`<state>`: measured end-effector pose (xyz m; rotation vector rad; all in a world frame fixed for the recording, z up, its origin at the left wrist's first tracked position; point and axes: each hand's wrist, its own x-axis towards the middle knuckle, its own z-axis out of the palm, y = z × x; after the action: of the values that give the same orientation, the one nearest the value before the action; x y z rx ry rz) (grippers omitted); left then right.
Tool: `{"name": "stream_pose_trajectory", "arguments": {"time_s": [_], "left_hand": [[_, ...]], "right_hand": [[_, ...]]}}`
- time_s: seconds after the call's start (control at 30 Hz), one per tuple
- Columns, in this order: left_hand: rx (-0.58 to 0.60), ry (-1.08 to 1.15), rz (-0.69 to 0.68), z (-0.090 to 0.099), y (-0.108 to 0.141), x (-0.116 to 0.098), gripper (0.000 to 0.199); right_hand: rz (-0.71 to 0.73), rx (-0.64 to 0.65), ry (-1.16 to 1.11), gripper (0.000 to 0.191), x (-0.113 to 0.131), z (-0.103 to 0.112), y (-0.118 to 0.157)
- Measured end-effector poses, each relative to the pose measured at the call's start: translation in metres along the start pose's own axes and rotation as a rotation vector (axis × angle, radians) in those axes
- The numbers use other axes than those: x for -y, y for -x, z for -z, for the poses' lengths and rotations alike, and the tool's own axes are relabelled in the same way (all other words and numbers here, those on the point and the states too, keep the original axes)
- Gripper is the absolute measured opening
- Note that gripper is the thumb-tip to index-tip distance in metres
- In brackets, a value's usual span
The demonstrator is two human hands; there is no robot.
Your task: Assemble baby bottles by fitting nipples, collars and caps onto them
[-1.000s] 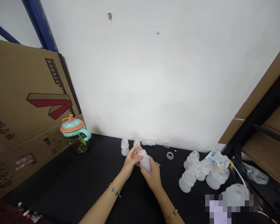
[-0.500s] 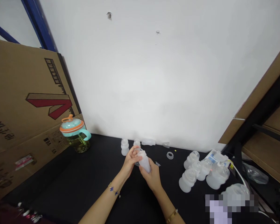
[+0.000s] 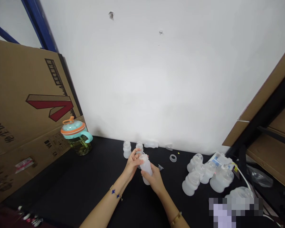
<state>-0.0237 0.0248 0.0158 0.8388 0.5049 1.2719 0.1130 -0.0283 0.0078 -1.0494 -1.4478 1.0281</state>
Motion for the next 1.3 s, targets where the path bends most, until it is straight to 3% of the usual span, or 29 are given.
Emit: {"name": "stream_pose_trajectory", "arguments": {"time_s": [0.23, 0.5, 0.87, 1.2, 1.3], "left_hand": [[0.026, -0.008, -0.009, -0.003, 0.002, -0.002, 0.063], [0.035, -0.026, 0.000, -0.005, 0.002, -0.003, 0.060], [0.045, -0.046, -0.014, -0.006, 0.003, 0.000, 0.053], [0.058, -0.039, -0.026, -0.009, 0.005, -0.004, 0.046], [0.055, -0.005, -0.040, -0.008, 0.004, -0.006, 0.044]], "right_hand": [[-0.050, 0.005, -0.057, 0.048, -0.007, -0.002, 0.000], [0.055, -0.042, 0.022, 0.042, -0.007, 0.000, 0.000], [0.040, -0.063, 0.052, 0.045, -0.016, -0.004, 0.000], [0.023, -0.025, 0.060, 0.048, -0.007, 0.000, 0.000], [0.016, -0.071, 0.048, 0.049, -0.007, 0.007, -0.003]]}}
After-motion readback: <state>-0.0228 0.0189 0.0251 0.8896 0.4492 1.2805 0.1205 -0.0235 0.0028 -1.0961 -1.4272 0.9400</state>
